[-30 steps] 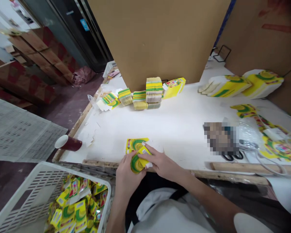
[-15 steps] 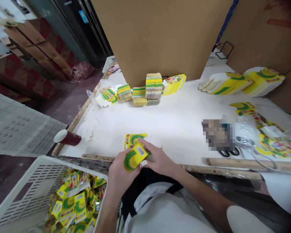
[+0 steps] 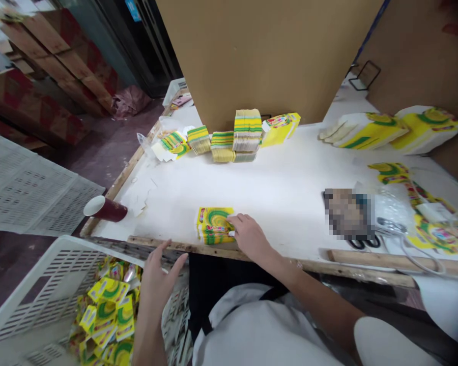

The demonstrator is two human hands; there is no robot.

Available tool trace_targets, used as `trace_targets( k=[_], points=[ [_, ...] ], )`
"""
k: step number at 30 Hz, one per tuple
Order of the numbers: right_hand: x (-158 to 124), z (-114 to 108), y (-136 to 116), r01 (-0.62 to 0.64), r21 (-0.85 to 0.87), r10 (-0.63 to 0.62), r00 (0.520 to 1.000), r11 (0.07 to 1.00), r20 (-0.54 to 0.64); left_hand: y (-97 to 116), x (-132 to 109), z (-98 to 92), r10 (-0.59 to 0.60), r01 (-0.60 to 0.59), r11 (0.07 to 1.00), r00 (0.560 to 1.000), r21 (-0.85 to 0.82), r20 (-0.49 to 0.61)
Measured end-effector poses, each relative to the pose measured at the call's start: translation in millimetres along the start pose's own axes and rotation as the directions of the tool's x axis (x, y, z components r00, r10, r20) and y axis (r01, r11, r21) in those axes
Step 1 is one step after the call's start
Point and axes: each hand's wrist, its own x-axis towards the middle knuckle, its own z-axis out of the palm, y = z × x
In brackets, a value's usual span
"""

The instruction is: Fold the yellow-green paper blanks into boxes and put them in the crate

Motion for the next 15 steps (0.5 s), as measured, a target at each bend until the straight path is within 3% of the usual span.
trace_targets(
  k=[5,8,10,12,15],
  points=[
    [-3,3,7,-0.038,0.111,0.046,0.996,0.993,-0.075,22,-1,19.9,0.002,0.003,0.975,1.0,-0.224,0.024],
    [-6,2,6,-0.044,0.258,0.068,0.994,0.965,-0.083,36,-8,28.1,-0.048,0.038,0.855,0.999,-0.517,-0.007],
    [-9,2,0,-0.035,0.486,0.072,0.996,0.873,-0.058,49,-13,34.5,-0.059,0.016,0.707,0.998,-0.707,-0.036],
    [-14,2,-12,-0.034,0.712,0.042,0.999,0.702,0.006,66,-17,39.4,-0.059,-0.014,0.56,0.997,-0.828,-0.056],
    [-27,3,-34,-0.057,0.858,-0.079,0.99,0.511,0.113,91,-17,39.7,-0.069,0.007,0.423,0.997,-0.906,-0.025]
  ],
)
